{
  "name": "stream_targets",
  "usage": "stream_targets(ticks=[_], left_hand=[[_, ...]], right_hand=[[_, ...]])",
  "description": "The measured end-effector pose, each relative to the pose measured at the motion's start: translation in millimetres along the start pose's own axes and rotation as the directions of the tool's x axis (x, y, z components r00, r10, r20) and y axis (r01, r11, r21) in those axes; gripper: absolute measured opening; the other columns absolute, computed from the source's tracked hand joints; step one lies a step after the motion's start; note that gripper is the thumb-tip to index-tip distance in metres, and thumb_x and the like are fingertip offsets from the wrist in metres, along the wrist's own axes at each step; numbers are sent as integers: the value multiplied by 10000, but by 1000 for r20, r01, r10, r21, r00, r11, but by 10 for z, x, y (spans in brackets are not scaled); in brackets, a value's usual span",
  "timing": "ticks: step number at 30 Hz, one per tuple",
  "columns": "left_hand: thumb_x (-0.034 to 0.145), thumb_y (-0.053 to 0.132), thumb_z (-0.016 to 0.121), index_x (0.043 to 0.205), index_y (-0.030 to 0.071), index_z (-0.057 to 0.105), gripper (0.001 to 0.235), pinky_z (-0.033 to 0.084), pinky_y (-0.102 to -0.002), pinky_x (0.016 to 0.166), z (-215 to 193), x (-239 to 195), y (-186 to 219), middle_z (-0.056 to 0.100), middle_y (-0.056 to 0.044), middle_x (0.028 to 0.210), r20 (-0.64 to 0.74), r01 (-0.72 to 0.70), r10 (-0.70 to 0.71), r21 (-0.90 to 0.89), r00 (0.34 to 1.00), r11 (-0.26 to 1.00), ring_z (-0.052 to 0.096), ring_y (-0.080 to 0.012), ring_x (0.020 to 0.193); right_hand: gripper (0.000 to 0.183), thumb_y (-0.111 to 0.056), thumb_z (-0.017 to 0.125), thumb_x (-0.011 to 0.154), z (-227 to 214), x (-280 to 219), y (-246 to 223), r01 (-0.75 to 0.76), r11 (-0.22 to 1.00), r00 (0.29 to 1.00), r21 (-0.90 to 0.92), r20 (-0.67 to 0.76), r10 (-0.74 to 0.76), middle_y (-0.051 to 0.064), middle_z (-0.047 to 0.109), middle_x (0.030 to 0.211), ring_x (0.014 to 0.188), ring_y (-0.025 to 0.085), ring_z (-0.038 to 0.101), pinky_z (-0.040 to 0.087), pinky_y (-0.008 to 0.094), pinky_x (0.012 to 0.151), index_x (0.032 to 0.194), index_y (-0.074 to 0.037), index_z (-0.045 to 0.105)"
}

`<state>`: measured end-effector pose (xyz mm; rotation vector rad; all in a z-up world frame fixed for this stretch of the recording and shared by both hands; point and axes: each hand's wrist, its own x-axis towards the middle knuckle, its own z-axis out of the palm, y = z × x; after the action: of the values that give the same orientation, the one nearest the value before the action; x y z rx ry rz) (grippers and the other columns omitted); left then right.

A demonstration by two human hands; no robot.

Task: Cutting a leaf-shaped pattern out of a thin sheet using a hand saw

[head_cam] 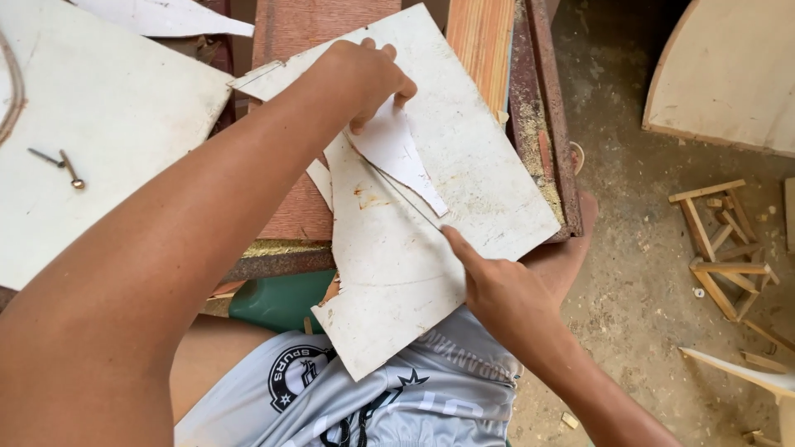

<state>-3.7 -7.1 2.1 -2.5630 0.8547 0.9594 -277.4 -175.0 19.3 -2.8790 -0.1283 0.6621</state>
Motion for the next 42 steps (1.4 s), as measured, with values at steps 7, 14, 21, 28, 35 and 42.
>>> stream_targets(ticks=[7,14,21,28,35,42], left_hand=[[779,195,955,1364,447,487,791,532,-563,844,-23,123,-16,311,-81,1471,1,13,-13,12,1000,1000,282,-353,1417],[781,113,954,1431,393,440,875,534,-542,871,-75,29,46,303,-131,1525,-6,0,0,41,1000,999,343,-373,1395],[793,171,947,1383,422,470,799,538,-549,848,-60,25,17,315,-105,1491,-3,11,-11,22,1000,1000,315,-358,1407],[787,153,947,1402,422,465,826,535,-538,837,-51,28,22,336,-113,1489,-26,6,-5,46,1000,999,371,-356,1371],[799,169,956,1425,426,445,848,523,-557,897,-78,-22,23,291,-116,1527,9,13,-13,21,1000,1000,326,-363,1404],[798,178,956,1425,413,447,841,538,-554,878,-60,-13,55,299,-127,1537,-8,5,-4,51,1000,999,348,-369,1396]], right_hand=[[726,-77,418,951,-139,138,-57,-34,998,995,-46,97,38,134,567,567,496,336,529,403,487,501,1623,-325,296],[568,-141,501,985,-53,-38,232,-14,999,996,-30,-84,12,135,565,437,381,307,545,409,473,469,1525,-316,480],[679,-32,436,885,-231,-44,215,109,975,989,-195,-78,-126,130,581,410,384,327,602,144,686,822,1517,-281,455],[590,-86,483,929,-209,-83,321,103,977,989,-186,-87,-121,107,628,376,388,307,675,4,730,1172,1484,-285,491],[732,64,444,884,-219,-240,533,85,989,996,-120,46,-80,20,517,381,330,223,577,439,509,1066,1538,-262,458],[620,-12,446,923,-275,-163,367,107,983,992,-151,-43,-114,74,515,367,332,280,558,202,608,824,1496,-247,484]])
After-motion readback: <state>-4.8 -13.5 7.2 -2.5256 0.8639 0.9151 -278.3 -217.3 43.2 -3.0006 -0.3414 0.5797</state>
